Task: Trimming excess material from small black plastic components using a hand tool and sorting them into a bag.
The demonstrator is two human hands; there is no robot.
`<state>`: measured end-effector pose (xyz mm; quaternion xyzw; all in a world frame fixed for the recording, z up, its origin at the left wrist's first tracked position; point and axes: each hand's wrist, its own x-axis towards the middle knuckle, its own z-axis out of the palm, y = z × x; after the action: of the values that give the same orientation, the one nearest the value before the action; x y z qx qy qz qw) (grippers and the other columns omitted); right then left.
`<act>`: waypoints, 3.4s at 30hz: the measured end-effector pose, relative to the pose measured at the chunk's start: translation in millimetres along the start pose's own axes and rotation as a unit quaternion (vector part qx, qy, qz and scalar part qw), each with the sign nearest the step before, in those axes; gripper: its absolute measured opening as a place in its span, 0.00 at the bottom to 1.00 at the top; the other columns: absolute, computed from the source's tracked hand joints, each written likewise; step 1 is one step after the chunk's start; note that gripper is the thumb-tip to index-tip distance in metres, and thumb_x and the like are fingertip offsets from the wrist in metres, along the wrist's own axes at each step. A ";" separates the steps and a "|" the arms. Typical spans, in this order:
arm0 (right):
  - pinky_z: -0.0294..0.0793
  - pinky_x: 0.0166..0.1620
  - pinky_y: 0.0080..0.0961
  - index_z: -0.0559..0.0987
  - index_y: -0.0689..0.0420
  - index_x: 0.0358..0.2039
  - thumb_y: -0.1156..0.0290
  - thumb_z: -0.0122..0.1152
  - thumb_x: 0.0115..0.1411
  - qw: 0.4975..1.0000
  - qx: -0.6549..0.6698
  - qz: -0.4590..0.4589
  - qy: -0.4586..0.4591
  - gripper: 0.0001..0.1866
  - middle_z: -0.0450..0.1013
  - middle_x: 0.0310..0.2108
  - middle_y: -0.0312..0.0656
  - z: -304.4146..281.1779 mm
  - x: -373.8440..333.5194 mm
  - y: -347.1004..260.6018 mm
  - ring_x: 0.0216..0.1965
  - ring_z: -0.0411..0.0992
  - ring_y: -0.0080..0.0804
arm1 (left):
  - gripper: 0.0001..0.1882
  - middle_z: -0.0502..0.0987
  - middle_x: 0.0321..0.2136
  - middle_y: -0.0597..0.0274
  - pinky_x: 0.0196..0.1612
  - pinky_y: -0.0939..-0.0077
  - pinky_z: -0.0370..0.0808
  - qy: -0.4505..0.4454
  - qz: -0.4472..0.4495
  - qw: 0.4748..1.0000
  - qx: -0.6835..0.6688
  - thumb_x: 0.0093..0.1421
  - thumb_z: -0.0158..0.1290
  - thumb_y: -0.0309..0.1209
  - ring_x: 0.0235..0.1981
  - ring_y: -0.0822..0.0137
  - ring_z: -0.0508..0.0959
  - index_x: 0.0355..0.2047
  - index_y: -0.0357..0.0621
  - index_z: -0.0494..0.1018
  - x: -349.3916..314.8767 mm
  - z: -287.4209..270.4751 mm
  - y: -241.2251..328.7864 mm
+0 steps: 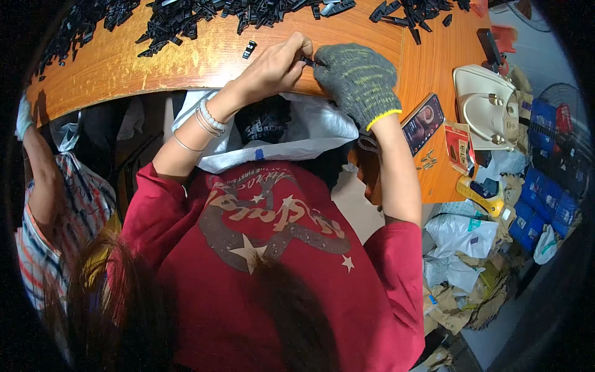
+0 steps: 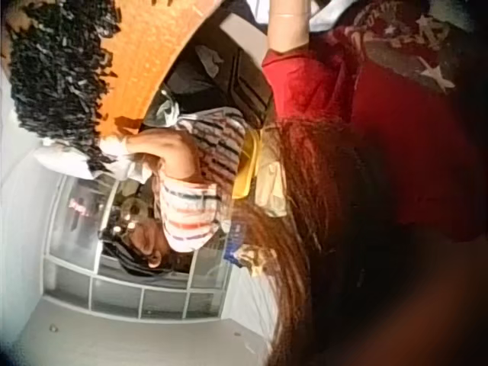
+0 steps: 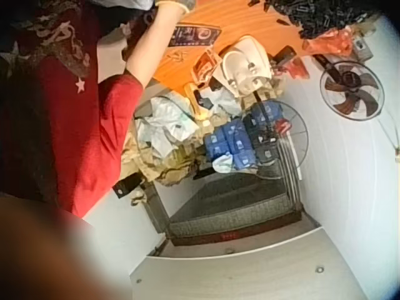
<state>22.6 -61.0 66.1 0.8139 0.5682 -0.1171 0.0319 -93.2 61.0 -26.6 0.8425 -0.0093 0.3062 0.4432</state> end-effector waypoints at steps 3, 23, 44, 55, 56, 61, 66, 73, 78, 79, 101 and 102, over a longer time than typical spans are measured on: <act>0.72 0.39 0.41 0.79 0.53 0.35 0.60 0.54 0.55 1.000 -0.015 -0.014 -0.006 0.13 0.76 0.33 0.48 -2.9 3.9 -4.3 0.37 0.74 0.47 | 0.09 0.70 0.22 0.50 0.27 0.65 0.69 0.006 -0.003 0.999 -0.035 0.55 0.47 0.17 0.25 0.51 0.75 0.36 0.37 0.61 0.4 2.0 2.5; 0.74 0.35 0.18 0.78 0.63 0.43 0.78 0.59 0.56 0.719 0.649 0.202 0.147 0.13 0.76 0.37 0.39 11.2 -54.7 -27.3 0.33 0.73 0.22 | 0.14 0.73 0.36 0.62 0.30 0.81 0.75 0.034 -0.185 0.890 -0.415 0.59 0.53 0.23 0.28 0.77 0.73 0.44 0.39 0.65 -12.7 -17.4 11.4; 0.74 0.36 0.20 0.79 0.64 0.40 0.79 0.58 0.55 0.742 0.631 0.121 0.193 0.11 0.77 0.36 0.39 17.3 -59.3 -37.8 0.31 0.73 0.23 | 0.17 0.73 0.14 0.62 0.11 0.87 0.58 -0.012 -0.305 0.839 -0.451 0.61 0.55 0.40 0.07 0.77 0.67 0.35 0.35 0.69 -16.2 -13.4 47.0; 0.66 0.24 0.16 0.79 0.61 0.43 0.78 0.51 0.56 0.828 0.551 0.102 0.034 0.15 0.77 0.28 0.37 15.6 -67.3 -32.3 0.22 0.71 0.20 | 0.18 0.68 0.09 0.63 0.19 0.76 0.68 0.042 -0.216 0.975 -0.040 0.53 0.62 0.38 0.11 0.71 0.67 0.20 0.34 0.71 18.5 -21.0 19.6; 0.71 0.30 0.18 0.79 0.61 0.43 0.76 0.51 0.56 0.818 0.565 0.107 0.030 0.15 0.78 0.31 0.40 14.0 -69.6 -30.4 0.26 0.73 0.22 | 0.14 0.71 0.11 0.56 0.24 0.71 0.72 0.048 -0.184 0.981 0.028 0.54 0.59 0.34 0.14 0.62 0.73 0.21 0.33 0.74 27.6 -18.0 13.0; 0.69 0.24 0.19 0.80 0.61 0.38 0.68 0.50 0.61 0.815 0.561 0.136 0.052 0.13 0.75 0.23 0.39 17.5 -76.4 -21.0 0.20 0.71 0.21 | 0.11 0.75 0.16 0.50 0.25 0.63 0.74 -0.022 -0.103 0.959 0.262 0.58 0.53 0.33 0.20 0.53 0.78 0.24 0.37 0.74 78.3 17.2 -13.9; 0.61 0.19 0.15 0.81 0.60 0.36 0.67 0.53 0.61 0.798 0.567 0.142 0.147 0.12 0.71 0.18 0.36 20.7 -74.8 -21.0 0.16 0.66 0.19 | 0.03 0.74 0.12 0.51 0.15 0.69 0.70 0.040 0.021 0.929 0.368 0.47 0.51 0.23 0.16 0.61 0.78 0.19 0.36 0.70 93.3 37.2 -30.9; 0.68 0.52 0.31 0.70 0.54 0.56 0.62 0.59 0.57 0.920 0.146 0.140 0.336 0.26 0.68 0.53 0.46 37.6 -37.0 6.2 0.54 0.68 0.40 | 0.04 0.74 0.14 0.52 0.17 0.65 0.70 -0.057 0.049 0.958 0.275 0.54 0.47 0.25 0.15 0.57 0.77 0.27 0.38 0.68 54.5 27.9 -10.1; 0.67 0.52 0.36 0.77 0.54 0.45 0.63 0.59 0.56 0.961 0.064 0.116 0.242 0.16 0.73 0.46 0.44 47.8 -18.8 25.8 0.49 0.69 0.44 | 0.03 0.75 0.17 0.47 0.20 0.58 0.70 -0.012 0.016 0.987 0.159 0.52 0.48 0.25 0.18 0.52 0.76 0.26 0.38 0.69 59.6 33.4 -11.1; 0.68 0.50 0.35 0.78 0.55 0.42 0.63 0.59 0.56 0.959 0.075 0.120 0.246 0.14 0.74 0.44 0.44 45.8 -19.2 24.3 0.47 0.70 0.44 | 0.08 0.74 0.17 0.47 0.18 0.63 0.69 0.034 0.014 0.973 0.230 0.59 0.49 0.31 0.17 0.52 0.76 0.26 0.39 0.70 69.2 35.3 -26.2; 0.73 0.46 0.29 0.81 0.52 0.40 0.66 0.60 0.54 0.977 0.151 0.019 0.151 0.13 0.76 0.43 0.41 31.5 -45.5 28.8 0.44 0.74 0.38 | 0.09 0.73 0.26 0.53 0.34 0.66 0.70 -0.007 -0.107 0.993 0.050 0.55 0.55 0.26 0.28 0.55 0.75 0.36 0.37 0.74 7.5 11.9 7.8; 0.73 0.45 0.30 0.81 0.53 0.41 0.64 0.59 0.55 0.984 0.068 -0.031 0.159 0.14 0.76 0.42 0.41 31.7 -44.0 29.5 0.44 0.74 0.39 | 0.09 0.73 0.26 0.53 0.34 0.66 0.70 -0.006 -0.108 0.993 0.050 0.55 0.55 0.26 0.28 0.55 0.75 0.36 0.37 0.74 6.6 12.5 6.7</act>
<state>30.9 -117.7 42.9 0.8044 0.5816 -0.0256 -0.1180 -83.4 49.2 -23.4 0.8614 0.0944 0.2518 0.4310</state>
